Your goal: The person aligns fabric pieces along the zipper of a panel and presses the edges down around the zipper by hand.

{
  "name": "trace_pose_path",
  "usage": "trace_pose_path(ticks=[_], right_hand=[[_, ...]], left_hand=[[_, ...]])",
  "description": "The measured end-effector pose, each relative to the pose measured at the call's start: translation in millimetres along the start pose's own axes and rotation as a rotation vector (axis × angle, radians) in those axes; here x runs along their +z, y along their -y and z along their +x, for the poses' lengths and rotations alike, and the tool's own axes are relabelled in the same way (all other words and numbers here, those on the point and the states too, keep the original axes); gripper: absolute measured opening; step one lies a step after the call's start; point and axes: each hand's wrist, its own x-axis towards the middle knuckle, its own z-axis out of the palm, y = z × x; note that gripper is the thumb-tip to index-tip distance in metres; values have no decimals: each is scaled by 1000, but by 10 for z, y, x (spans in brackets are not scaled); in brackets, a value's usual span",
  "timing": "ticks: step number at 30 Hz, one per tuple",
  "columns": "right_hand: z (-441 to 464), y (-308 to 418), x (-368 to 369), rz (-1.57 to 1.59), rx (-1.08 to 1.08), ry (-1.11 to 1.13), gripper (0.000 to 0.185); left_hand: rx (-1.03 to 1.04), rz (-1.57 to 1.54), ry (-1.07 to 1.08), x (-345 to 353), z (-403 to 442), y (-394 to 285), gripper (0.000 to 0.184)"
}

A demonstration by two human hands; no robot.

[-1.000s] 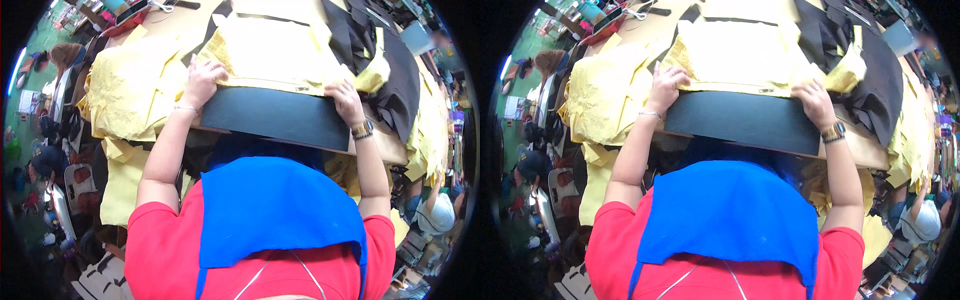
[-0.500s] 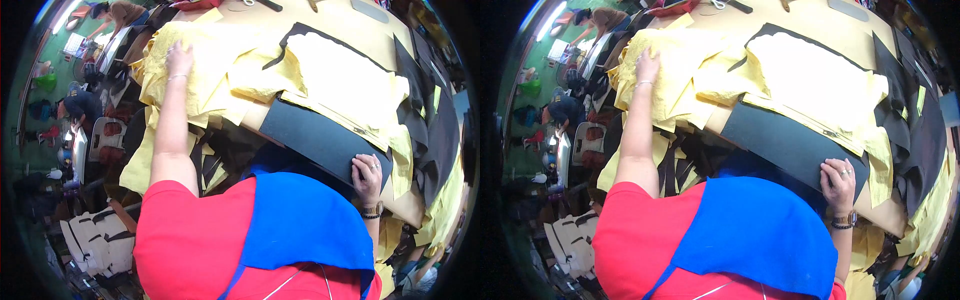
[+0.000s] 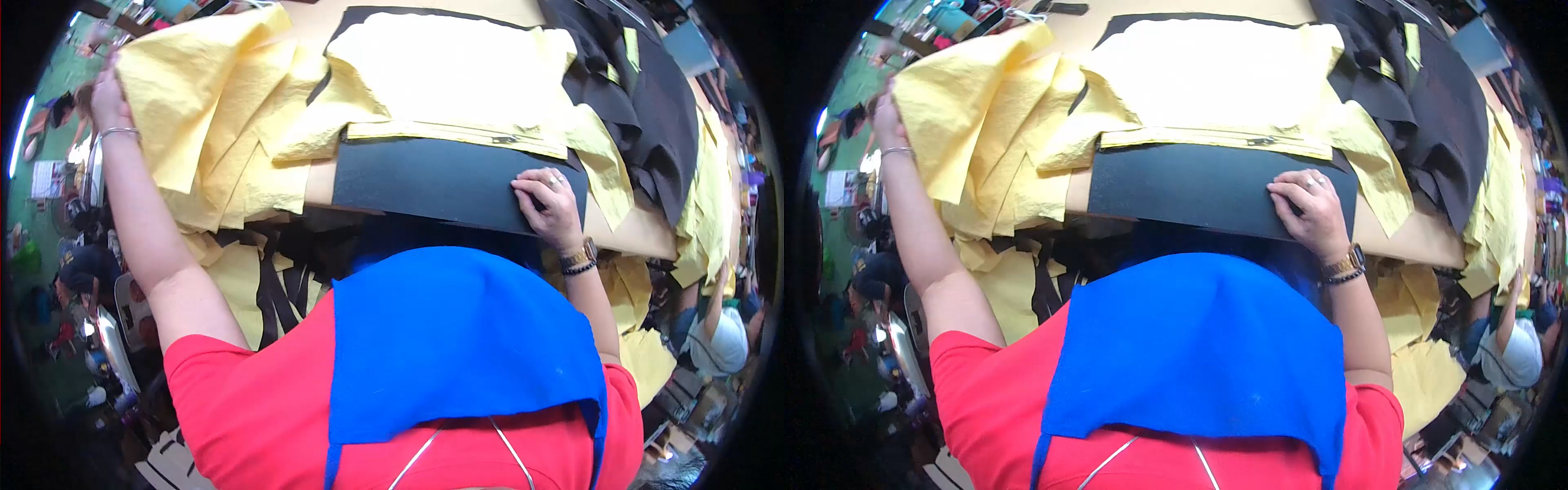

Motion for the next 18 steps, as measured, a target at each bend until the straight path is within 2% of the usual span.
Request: trace_pose_path(ticks=[1,3,4,7,10,14,18], right_hand=[[-5,0,7,1,1,-5,11],[-19,11,5,-5,14,-4,10],[-26,7,11,-4,12,-6,10],[-26,8,17,-3,8,-1,11],[-21,2,12,-9,-7,-14,12],[64,1,9,-62,-38,-24,13],[412,-41,-29,-233,-151,-22,16]], left_hand=[[0,-1,-104,392,-353,-294,34],[90,274,287,382,-117,-245,33],[7,223,447,416,-10,-209,30],[193,-43,95,596,221,-564,28],[436,-156,-46,931,-60,-1103,30],[596,-137,-21,1101,-319,-1438,29],[638,-60,52,1146,-663,-1515,27]])
